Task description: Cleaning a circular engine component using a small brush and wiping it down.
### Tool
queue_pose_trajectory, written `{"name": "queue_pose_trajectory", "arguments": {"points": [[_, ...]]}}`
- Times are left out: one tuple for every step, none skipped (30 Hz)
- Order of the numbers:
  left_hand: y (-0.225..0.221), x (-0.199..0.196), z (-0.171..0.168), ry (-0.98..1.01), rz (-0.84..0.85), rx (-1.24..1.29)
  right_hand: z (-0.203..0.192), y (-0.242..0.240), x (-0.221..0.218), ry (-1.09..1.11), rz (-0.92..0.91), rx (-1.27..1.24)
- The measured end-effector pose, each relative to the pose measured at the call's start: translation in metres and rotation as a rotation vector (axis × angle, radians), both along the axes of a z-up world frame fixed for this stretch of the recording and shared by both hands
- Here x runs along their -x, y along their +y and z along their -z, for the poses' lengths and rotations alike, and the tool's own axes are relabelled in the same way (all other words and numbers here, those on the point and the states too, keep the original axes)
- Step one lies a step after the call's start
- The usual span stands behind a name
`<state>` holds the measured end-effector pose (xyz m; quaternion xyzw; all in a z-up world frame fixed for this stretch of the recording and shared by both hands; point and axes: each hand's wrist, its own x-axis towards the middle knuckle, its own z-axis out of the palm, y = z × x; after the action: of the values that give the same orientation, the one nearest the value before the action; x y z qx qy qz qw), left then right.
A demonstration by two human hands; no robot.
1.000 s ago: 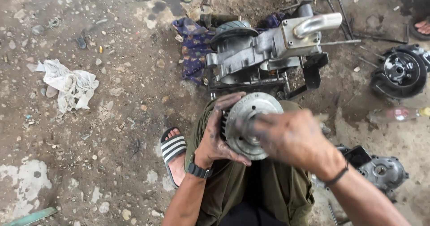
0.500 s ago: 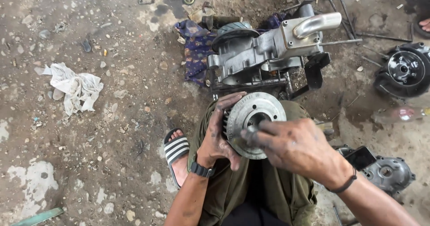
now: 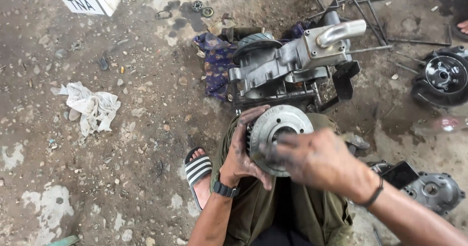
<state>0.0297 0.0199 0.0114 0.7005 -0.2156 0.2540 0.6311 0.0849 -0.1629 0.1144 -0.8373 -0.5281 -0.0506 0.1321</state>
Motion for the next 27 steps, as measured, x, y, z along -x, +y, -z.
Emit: {"name": "queue_pose_trajectory", "arguments": {"points": [[-0.001,0.000,-0.001,0.029,-0.005,0.011,0.005,-0.001,0.004,-0.045,0.039,0.044],[-0.001,0.001,-0.001,0.057,-0.010,0.022,0.010,-0.002,0.008,-0.090,0.077,0.088],[-0.003,0.001,0.003,0.065,-0.001,0.025,0.005,-0.002,0.001,-0.082,0.085,0.092],[-0.005,0.002,0.006,0.071,0.002,0.049,0.000,-0.003,-0.007,-0.031,0.225,0.061],[-0.004,-0.002,0.008,0.068,-0.002,0.069,-0.006,-0.002,-0.019,0.009,0.358,0.023],[-0.004,0.000,0.006,0.065,0.001,0.069,-0.003,0.001,-0.005,0.007,0.360,0.023],[-0.003,0.001,0.004,0.068,-0.009,0.041,-0.001,0.004,0.006,0.039,0.315,0.043],[-0.003,0.000,0.002,0.071,-0.018,0.014,0.003,0.006,0.017,0.072,0.270,0.063],[-0.003,0.000,0.002,0.079,-0.015,0.014,0.008,0.003,0.014,0.080,0.273,0.065],[-0.003,0.000,0.003,0.064,-0.007,0.032,0.014,0.000,0.012,0.060,0.355,0.086],[-0.004,0.000,0.004,0.050,0.004,0.050,0.020,-0.005,0.011,0.040,0.439,0.110],[-0.005,0.002,0.003,0.060,0.009,0.052,0.020,-0.004,0.010,0.049,0.444,0.114],[-0.005,0.001,0.001,0.058,0.008,0.066,0.019,-0.002,0.005,0.046,0.503,0.036],[-0.004,0.000,-0.001,0.057,0.007,0.081,0.017,0.000,0.001,0.043,0.561,-0.043],[-0.005,0.001,-0.002,0.049,0.003,0.079,0.009,0.003,0.012,0.036,0.557,-0.048],[-0.005,0.001,-0.003,0.058,-0.001,0.101,0.002,0.005,0.023,0.108,0.430,-0.149],[-0.006,0.006,-0.003,0.082,0.001,0.127,-0.004,0.007,0.038,0.191,0.310,-0.244],[-0.006,0.005,-0.001,0.089,0.003,0.128,0.004,0.004,0.025,0.197,0.313,-0.242],[-0.007,0.005,0.000,0.064,-0.003,0.115,0.013,0.000,0.013,0.160,0.404,-0.189],[-0.008,0.005,0.001,0.039,-0.008,0.103,0.021,-0.005,0.002,0.122,0.493,-0.135],[-0.009,0.006,0.001,0.036,-0.004,0.103,0.016,-0.001,0.008,0.119,0.497,-0.135],[-0.009,0.007,0.000,0.055,-0.001,0.122,0.011,0.002,0.015,0.197,0.522,-0.139],[-0.008,0.006,-0.002,0.072,0.001,0.137,0.006,0.007,0.020,0.274,0.544,-0.147],[-0.008,0.007,0.000,0.067,0.003,0.134,0.006,0.007,0.026,0.270,0.544,-0.151],[-0.008,0.007,0.003,0.052,0.000,0.123,0.007,0.008,0.032,0.242,0.441,-0.210],[-0.008,0.007,0.006,0.038,-0.003,0.112,0.009,0.010,0.038,0.214,0.337,-0.268],[-0.010,0.008,0.002,0.049,0.002,0.113,0.007,0.007,0.027,0.224,0.344,-0.266]]}}
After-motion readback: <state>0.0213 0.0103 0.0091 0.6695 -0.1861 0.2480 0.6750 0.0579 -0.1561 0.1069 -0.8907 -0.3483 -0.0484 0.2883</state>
